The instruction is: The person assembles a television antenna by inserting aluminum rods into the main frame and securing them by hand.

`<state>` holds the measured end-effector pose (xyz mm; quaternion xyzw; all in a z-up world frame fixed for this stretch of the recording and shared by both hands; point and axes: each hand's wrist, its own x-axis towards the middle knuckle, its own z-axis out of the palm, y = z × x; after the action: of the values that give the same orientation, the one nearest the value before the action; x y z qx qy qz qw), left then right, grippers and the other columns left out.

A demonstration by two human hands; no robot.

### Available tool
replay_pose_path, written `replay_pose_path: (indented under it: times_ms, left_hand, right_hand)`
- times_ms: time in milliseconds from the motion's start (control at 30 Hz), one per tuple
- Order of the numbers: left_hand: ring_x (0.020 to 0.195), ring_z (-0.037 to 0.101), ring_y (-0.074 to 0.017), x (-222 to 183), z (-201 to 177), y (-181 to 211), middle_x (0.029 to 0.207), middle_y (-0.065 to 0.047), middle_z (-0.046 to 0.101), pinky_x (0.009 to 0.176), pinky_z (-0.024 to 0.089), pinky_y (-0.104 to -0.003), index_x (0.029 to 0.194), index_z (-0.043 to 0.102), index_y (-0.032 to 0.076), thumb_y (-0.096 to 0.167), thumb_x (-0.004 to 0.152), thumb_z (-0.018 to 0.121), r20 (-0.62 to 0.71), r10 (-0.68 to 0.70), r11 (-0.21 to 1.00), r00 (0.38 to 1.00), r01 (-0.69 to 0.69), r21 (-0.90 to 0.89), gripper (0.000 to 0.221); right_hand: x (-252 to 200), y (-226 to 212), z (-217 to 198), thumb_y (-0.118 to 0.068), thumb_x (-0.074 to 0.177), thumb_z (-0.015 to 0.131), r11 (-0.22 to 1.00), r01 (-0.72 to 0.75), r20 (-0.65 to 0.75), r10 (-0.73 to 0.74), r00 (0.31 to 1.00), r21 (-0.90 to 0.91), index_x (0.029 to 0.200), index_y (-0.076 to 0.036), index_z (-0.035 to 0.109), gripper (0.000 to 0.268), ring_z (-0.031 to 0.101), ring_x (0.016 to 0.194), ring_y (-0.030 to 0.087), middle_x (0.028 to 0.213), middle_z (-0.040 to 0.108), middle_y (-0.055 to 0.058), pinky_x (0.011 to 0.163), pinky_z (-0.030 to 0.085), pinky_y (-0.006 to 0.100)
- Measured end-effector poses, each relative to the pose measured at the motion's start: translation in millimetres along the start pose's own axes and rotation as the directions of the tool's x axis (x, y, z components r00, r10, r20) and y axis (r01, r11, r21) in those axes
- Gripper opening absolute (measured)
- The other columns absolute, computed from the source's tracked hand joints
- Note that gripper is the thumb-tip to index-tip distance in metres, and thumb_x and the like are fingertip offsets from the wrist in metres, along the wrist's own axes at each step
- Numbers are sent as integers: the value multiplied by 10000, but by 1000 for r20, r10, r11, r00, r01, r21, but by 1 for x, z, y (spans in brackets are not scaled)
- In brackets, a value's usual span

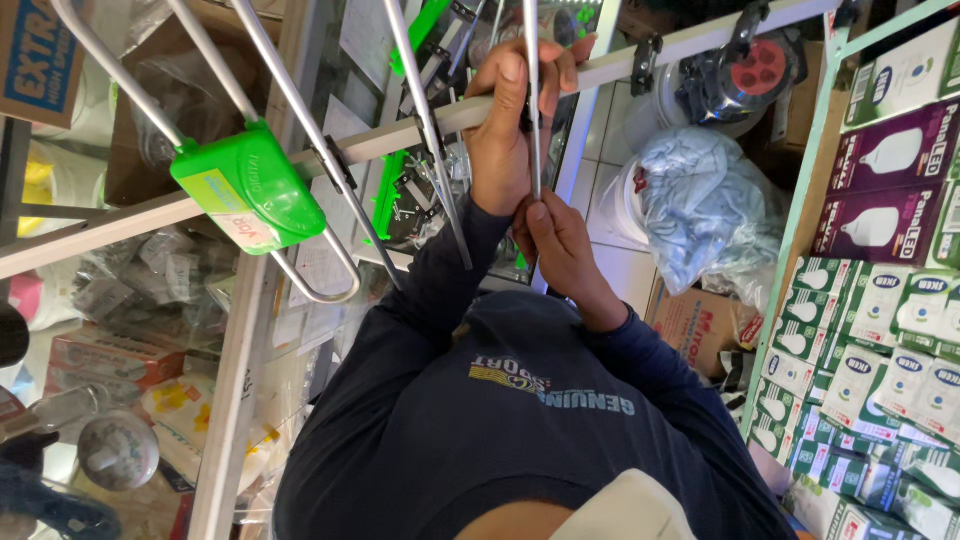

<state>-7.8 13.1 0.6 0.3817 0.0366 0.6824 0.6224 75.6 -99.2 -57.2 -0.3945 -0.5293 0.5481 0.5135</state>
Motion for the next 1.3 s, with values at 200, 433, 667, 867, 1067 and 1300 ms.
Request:
replay_pose_path:
  times_ms: [200,433,667,867,1067,1300]
  left_hand:
    - [861,550,-165,-1,-2,-4,805,-62,487,1185,422,-496,1136,627,26,220,1117,571,-25,39,999,999,-40,-33,203]
    - [783,533,-171,5,-39,37,783,-63,483,814,440,-329,1011,540,46,156,1093,598,-108,180,982,978,-172,72,150]
    - [791,511,-196,-1,-75,71,741,-72,443,827,437,-333,995,530,80,162,1113,563,-123,282,955,951,-266,133,147]
    - [789,513,-185,-10,-98,83,773,-66,459,791,439,-322,1036,558,84,179,1100,578,-179,266,963,947,-253,91,117]
    - [776,505,-176,-11,-118,86,757,-70,470,828,450,-327,1036,560,74,164,1113,582,-227,308,951,924,-288,115,120]
    - [789,535,-174,-10,-130,84,787,-57,498,846,470,-331,1032,565,71,161,1094,584,-261,274,961,926,-272,44,111]
  right_hand:
    - [-5,-8,-5,-335,1152,411,973,-49,2,51,999,-225,872,-17,530,440,484,574,104,658,541,47,545,384,275]
    - [-14,46,-59,-318,1138,425,988,-89,-44,85,995,-124,1115,-11,672,394,575,736,77,822,621,11,648,486,238]
    - [-27,89,-85,-180,1104,577,893,-284,-258,200,945,-348,1087,-10,667,193,601,710,61,790,645,20,624,508,246]
    - [-24,119,-60,-118,1017,676,809,-173,-175,89,981,-561,1186,-20,650,197,637,765,187,982,651,106,672,524,312]
    - [-20,129,-42,-86,984,699,721,-119,-97,72,993,-682,1333,-48,624,359,657,865,279,1186,562,178,770,540,377]
    - [-20,135,-34,-115,940,732,650,-86,-62,60,996,-755,1362,-40,613,444,598,1034,369,1234,565,201,888,495,443]
